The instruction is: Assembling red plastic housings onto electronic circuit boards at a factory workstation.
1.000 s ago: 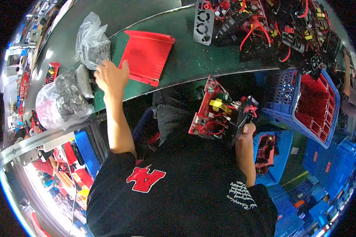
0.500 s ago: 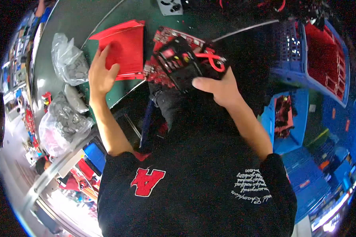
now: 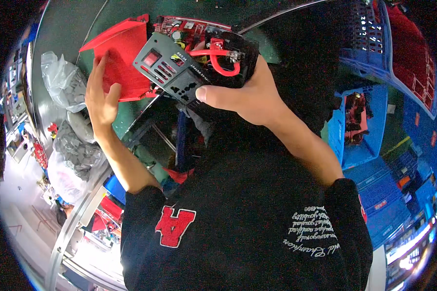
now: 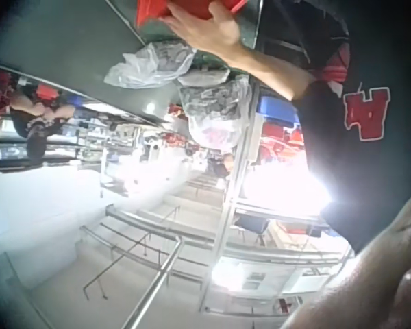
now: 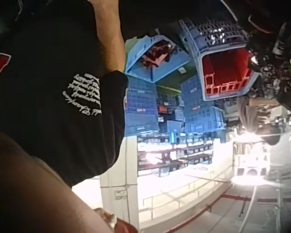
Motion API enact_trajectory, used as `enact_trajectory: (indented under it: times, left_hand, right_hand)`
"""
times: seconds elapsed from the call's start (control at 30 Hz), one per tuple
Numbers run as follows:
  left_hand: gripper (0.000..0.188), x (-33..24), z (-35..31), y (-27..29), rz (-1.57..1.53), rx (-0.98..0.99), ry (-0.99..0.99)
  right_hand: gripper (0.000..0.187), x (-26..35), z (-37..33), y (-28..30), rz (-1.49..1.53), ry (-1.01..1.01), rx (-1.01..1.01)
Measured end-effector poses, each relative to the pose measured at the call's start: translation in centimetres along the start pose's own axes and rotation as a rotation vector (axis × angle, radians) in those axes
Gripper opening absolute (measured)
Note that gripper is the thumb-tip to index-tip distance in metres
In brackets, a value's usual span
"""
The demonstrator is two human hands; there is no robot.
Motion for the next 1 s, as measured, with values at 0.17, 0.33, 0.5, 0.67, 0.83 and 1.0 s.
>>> enact_trajectory:
  times: [0.17,0.33,0.5,0.67,0.83,1.0]
  left_hand:
    - [0.07,-0.1,0.2,-0.1,0.012,-0.004,-0.01]
    - [0.07,0.1,0.0,-0.2,0.006,-0.015,-0.036]
    - [0.069,-0.1,0.0,-0.1,0.008,-0.022,-0.031]
    - [0.069,-0.1,0.1,0.0,0.017,-0.014,-0.042]
    - [0.07,-0.1,0.2,-0.2,0.028,-0.013,-0.051]
    - [0.073,-0.5,0.2,0.2,0.019,0.003,-0.069]
  right_hand:
    - [0.052,0.1,0.2,0.0,-0.02,0.028,0.032]
    - [0.054,0.5,0.6,0.1,-0.06,-0.006,0.063]
    - [0.056,0.6,0.7,0.5,-0.084,0.027,0.052]
    - [0.056,0.1,0.8,0.6,-0.048,0.041,0.052]
    - [0.056,0.8,1.0,0.1,-0.076,-0.024,0.07]
    - [0.054,0.9,1.3,0.0,-0.077,-0.025,0.087]
Point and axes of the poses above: each hand's wrist, its own z-axis towards the middle knuckle, its own y-axis out of the back of the hand, x = y × z, the point moved 3 cm from there along z, towards the middle knuckle, and after that the axes turned 13 degrees about -z, right-handed, at the moved point
